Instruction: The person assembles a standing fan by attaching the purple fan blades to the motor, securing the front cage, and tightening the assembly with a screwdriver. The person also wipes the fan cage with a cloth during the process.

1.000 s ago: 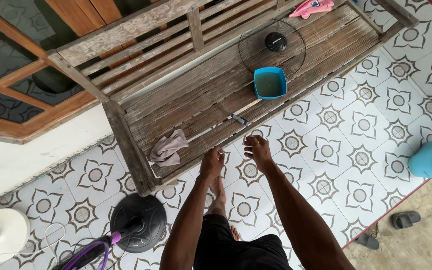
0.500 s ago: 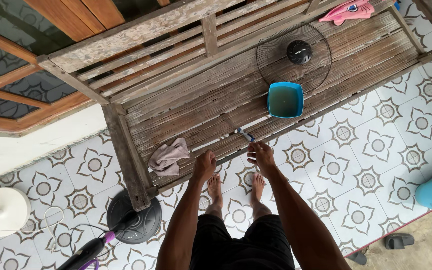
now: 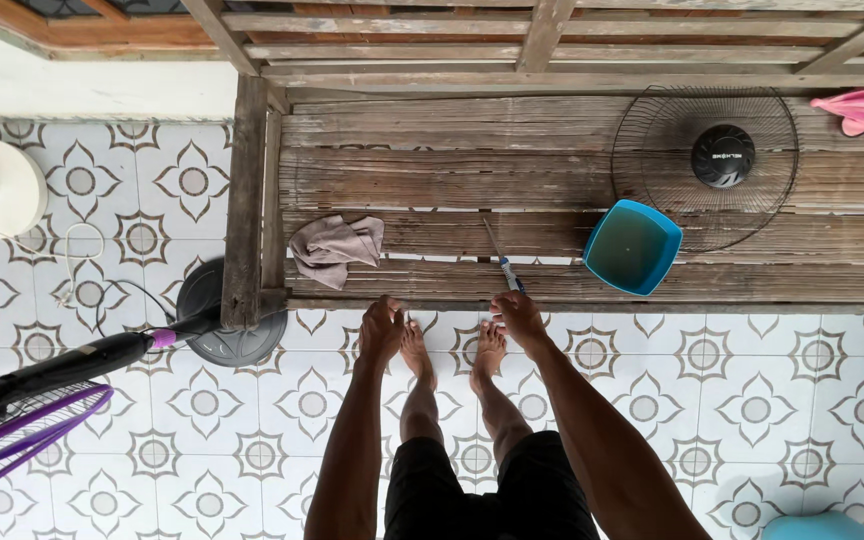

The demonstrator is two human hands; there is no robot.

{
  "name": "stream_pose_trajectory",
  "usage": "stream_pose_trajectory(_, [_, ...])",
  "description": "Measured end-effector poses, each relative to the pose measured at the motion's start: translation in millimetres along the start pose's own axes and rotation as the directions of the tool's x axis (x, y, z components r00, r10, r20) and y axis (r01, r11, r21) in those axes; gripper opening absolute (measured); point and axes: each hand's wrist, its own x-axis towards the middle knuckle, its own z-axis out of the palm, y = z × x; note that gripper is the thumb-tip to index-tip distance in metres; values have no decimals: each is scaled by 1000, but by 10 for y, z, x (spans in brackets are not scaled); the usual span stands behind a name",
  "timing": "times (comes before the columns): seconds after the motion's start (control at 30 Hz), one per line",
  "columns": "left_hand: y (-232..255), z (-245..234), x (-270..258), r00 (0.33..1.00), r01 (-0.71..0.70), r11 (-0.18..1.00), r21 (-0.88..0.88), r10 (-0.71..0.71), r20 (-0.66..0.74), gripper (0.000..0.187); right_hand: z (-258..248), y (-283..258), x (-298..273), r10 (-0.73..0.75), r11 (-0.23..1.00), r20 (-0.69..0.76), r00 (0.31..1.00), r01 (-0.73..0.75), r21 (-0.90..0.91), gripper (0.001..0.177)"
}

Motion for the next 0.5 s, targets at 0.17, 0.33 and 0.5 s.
stream_pose_trajectory(0.17, [-276,103,381,984,-20,993,115,40,-174,40,312,-204,298,-66,992,148,987,81,-94,34])
stream_pose_trajectory(0.33, [-793,330,887,966,-20,999,-39,9,-258,41,602,-101,421,-62,986,246,967,97,-135,34])
stream_pose_trajectory(0.5, [-1106,655,1376,941,265,948,-175,-293,-167,38,514,93,548,-29,992,280,960,61,-107,36])
